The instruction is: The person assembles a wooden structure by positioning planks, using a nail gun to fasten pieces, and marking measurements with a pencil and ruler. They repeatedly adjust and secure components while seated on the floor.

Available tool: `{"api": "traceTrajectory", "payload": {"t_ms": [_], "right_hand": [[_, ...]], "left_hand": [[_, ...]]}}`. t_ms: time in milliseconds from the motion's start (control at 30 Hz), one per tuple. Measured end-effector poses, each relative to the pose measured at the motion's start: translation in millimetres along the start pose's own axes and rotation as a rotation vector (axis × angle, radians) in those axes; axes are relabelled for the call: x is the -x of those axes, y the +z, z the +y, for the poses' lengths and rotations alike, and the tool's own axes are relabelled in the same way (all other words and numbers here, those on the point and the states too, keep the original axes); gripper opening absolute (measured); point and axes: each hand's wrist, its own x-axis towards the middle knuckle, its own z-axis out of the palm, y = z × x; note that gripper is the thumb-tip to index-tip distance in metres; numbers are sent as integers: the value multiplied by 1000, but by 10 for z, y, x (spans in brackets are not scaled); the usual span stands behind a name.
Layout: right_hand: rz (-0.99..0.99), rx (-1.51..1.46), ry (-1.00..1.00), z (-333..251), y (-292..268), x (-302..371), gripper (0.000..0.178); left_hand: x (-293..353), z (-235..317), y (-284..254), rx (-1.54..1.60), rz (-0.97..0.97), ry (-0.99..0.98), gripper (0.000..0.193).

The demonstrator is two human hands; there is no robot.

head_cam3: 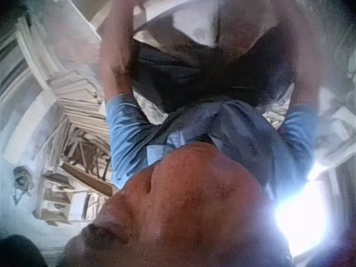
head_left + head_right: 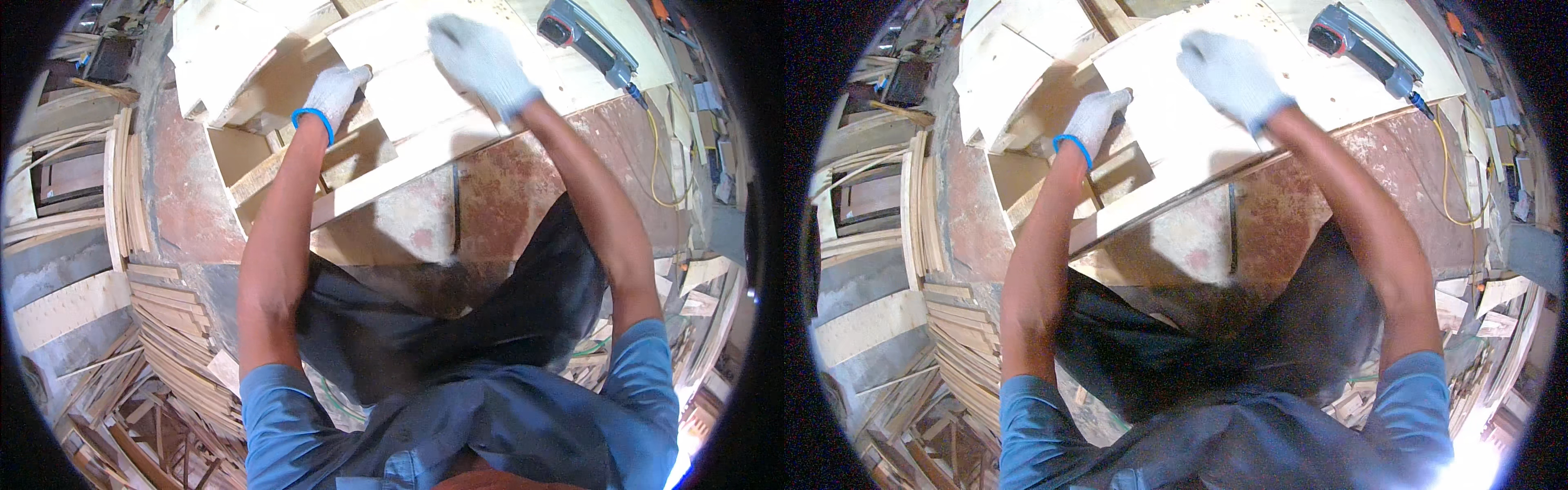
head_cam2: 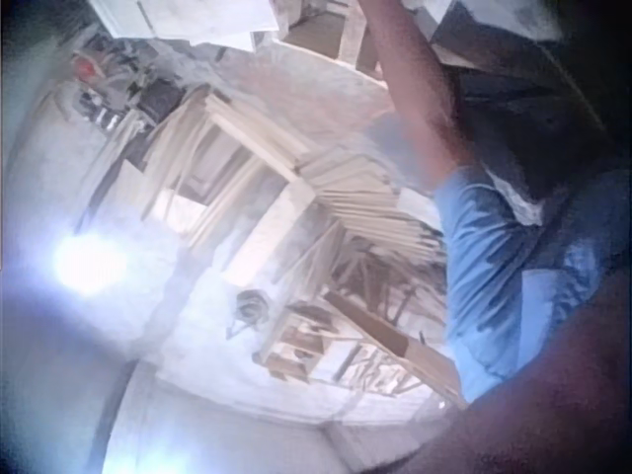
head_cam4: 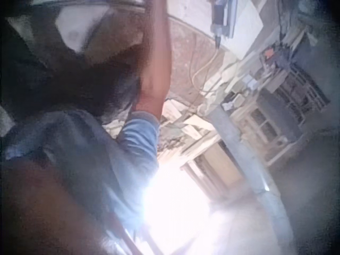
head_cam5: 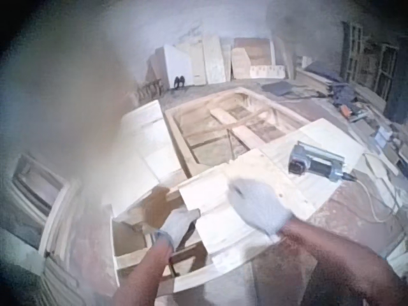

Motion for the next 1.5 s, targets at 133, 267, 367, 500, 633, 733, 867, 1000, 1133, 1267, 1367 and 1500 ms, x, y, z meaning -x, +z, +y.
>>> {"api": "traceTrajectory", "payload": {"t_ms": [133, 267, 367, 500, 633, 733, 867, 1000, 1133, 1267, 1367, 1500], "right_hand": [[-112, 144, 58, -10, 323, -709, 41], [-14, 360, -134, 394, 674, -1043, 43], [17, 481, -220, 425, 759, -1136, 44], [-119, 513, -237, 469, 750, -1207, 46], [-66, 370, -1, 419, 743, -1175, 48], [-23, 371, -10, 501, 795, -1240, 48], [-9, 364, -34, 606, 842, -1261, 46], [9, 354, -59, 601, 864, -1255, 42], [33, 339, -35, 593, 864, -1252, 39], [58, 333, -54, 586, 865, -1249, 37], [65, 363, -60, 563, 882, -1275, 35], [122, 396, -80, 594, 921, -1292, 34]], "left_hand": [[115, 91, 28, 35, 26, -74, 43], [29, 87, 65, 83, -26, -146, 42], [61, 24, 28, 60, -8, -107, 42], [39, 17, 38, 41, 43, -65, 45], [59, -2, 44, 71, 66, -94, 46], [3, 21, 24, 94, 42, -167, 44], [11, 14, 41, 138, 47, -140, 42], [15, -9, 20, 173, 64, -210, 40], [-22, -22, 37, 245, 76, -269, 35], [18, 63, 18, 206, 63, -289, 32], [4, -34, 48, 256, 77, -241, 32], [-71, -72, 36, 305, 59, -286, 31]]}}
